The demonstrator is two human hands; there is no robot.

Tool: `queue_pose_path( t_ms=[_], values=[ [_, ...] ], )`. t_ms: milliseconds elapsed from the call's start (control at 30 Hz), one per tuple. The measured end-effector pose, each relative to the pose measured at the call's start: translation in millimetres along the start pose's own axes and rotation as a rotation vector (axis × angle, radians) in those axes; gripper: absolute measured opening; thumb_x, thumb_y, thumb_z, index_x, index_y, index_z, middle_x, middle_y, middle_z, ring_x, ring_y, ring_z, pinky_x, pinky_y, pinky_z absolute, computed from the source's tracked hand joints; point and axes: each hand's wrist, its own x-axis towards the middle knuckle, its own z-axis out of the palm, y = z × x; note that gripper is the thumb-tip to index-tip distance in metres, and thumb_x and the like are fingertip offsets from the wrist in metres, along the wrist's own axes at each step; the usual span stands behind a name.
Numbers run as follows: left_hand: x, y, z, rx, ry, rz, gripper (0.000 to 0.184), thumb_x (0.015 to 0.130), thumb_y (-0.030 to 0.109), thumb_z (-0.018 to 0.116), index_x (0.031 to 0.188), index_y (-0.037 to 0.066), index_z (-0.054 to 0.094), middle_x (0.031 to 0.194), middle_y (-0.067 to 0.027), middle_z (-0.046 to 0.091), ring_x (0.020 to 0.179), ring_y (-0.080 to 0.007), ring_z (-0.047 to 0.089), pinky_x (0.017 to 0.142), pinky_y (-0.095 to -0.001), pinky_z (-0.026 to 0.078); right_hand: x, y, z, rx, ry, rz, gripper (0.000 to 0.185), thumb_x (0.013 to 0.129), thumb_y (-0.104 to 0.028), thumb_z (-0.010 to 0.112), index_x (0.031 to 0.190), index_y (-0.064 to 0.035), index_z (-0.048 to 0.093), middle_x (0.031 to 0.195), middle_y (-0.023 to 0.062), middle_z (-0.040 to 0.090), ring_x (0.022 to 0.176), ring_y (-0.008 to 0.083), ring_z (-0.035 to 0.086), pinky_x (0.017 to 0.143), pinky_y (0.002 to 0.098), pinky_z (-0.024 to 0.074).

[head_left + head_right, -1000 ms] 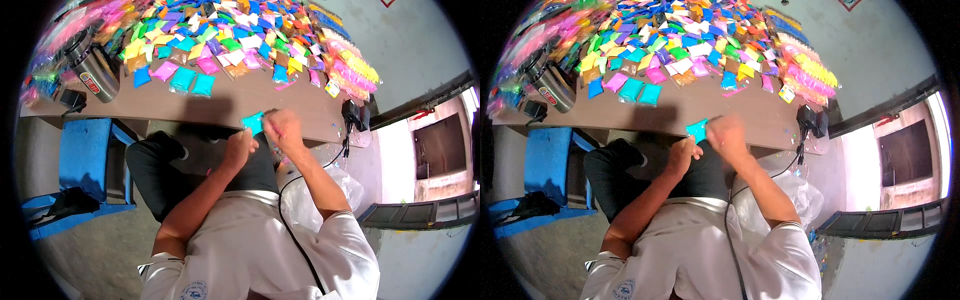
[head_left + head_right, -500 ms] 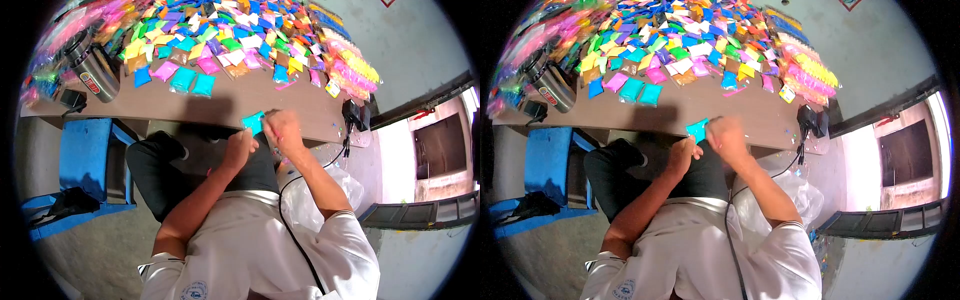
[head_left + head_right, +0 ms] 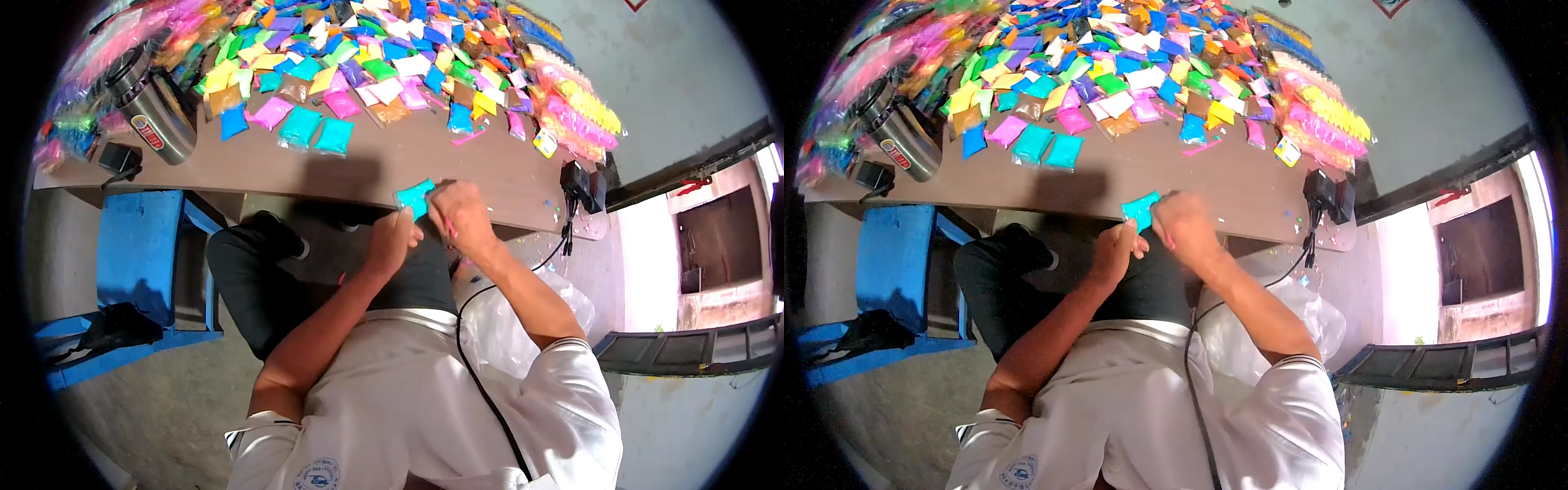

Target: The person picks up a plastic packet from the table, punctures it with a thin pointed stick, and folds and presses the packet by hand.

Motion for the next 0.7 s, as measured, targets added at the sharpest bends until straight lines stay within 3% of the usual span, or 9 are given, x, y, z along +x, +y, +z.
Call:
queue_pose_path(
  t_ms=[33, 133, 200, 267, 300, 467, 567, 700],
  values=[
    [-0.4, -2.4, 1.2, 0.005, -0.009, 0.021, 0.051, 0.092, 0.037, 0.040, 0.067, -0.003, 0.062, 0.060, -0.0107, 0.061, 0.055, -0.0189, 0.058, 0.058, -0.0326, 0.045, -2.6, 1.8, 2.7, 0.011, 0.090, -0.023, 0.014, 0.069, -0.008, 0.064, 0.066, -0.0079, 0.050, 0.066, 0.0101, 0.050, 0.068, 0.0296, 0.052, 0.062, 0.0404, 0.0388],
    [2.5, -2.8, 3.5, 0.022, -0.002, -0.011, 0.051, 0.092, 0.036, 0.040, 0.067, -0.002, 0.062, 0.060, -0.0110, 0.062, 0.055, -0.0194, 0.058, 0.058, -0.0331, 0.046, -1.2, -5.3, -5.2, -0.079, 0.021, 0.009, 0.009, 0.071, -0.008, 0.064, 0.071, -0.0068, 0.054, 0.067, 0.0104, 0.052, 0.069, 0.0298, 0.052, 0.064, 0.0405, 0.0399],
    [2.3, -4.4, 1.9, 0.018, 0.004, -0.008, 0.051, 0.092, 0.036, 0.041, 0.067, -0.002, 0.062, 0.060, -0.0111, 0.062, 0.055, -0.0196, 0.058, 0.058, -0.0333, 0.046, -4.0, -13.3, -0.7, 0.051, 0.061, -0.045, 0.007, 0.073, -0.008, 0.064, 0.075, -0.0051, 0.057, 0.071, 0.0116, 0.055, 0.071, 0.0304, 0.054, 0.065, 0.0409, 0.0407],
    [2.2, -3.7, 3.6, 0.008, 0.002, -0.001, 0.050, 0.092, 0.036, 0.041, 0.066, -0.002, 0.062, 0.060, -0.0113, 0.062, 0.055, -0.0199, 0.058, 0.058, -0.0335, 0.045, -7.3, 2.3, 9.9, 0.021, 0.100, 0.068, 0.008, 0.073, -0.008, 0.064, 0.077, -0.0041, 0.058, 0.073, 0.0131, 0.057, 0.074, 0.0308, 0.055, 0.067, 0.0410, 0.0410],
    [2.0, -2.3, 3.9, 0.004, 0.004, 0.017, 0.051, 0.092, 0.036, 0.040, 0.067, -0.002, 0.062, 0.059, -0.0113, 0.062, 0.055, -0.0202, 0.058, 0.059, -0.0337, 0.046, -1.7, 6.9, 8.2, 0.057, 0.097, 0.163, 0.007, 0.073, -0.007, 0.064, 0.075, -0.0038, 0.058, 0.073, 0.0144, 0.057, 0.072, 0.0321, 0.055, 0.067, 0.0416, 0.0415],
    [4.1, -8.1, 1.7, 0.034, -0.021, -0.031, 0.053, 0.092, 0.038, 0.039, 0.067, -0.002, 0.062, 0.059, -0.0109, 0.062, 0.055, -0.0206, 0.058, 0.059, -0.0343, 0.046, 5.1, -18.3, 2.3, 0.187, 0.092, 0.118, 0.004, 0.073, -0.005, 0.061, 0.071, -0.0027, 0.058, 0.067, 0.0147, 0.056, 0.065, 0.0358, 0.055, 0.060, 0.0432, 0.0427],
    [-1.1, -2.2, 2.1, 0.011, 0.002, 0.004, 0.055, 0.092, 0.041, 0.038, 0.067, -0.002, 0.062, 0.060, -0.0111, 0.062, 0.056, -0.0209, 0.059, 0.060, -0.0348, 0.046, 7.2, -3.7, 11.7, 0.182, 0.202, 0.213, 0.008, 0.070, -0.006, 0.063, 0.066, -0.0031, 0.057, 0.060, 0.0162, 0.052, 0.056, 0.0361, 0.053, 0.055, 0.0455, 0.0426],
    [1.4, 0.3, -1.9, 0.038, -0.016, -0.004, 0.053, 0.094, 0.040, 0.039, 0.065, 0.000, 0.057, 0.061, -0.0108, 0.061, 0.058, -0.0191, 0.058, 0.061, -0.0331, 0.046, 15.8, -13.2, -1.5, 0.143, 0.137, 0.134, 0.010, 0.070, -0.004, 0.061, 0.063, -0.0029, 0.054, 0.058, 0.0163, 0.051, 0.054, 0.0365, 0.053, 0.052, 0.0459, 0.0416]
  ],
)
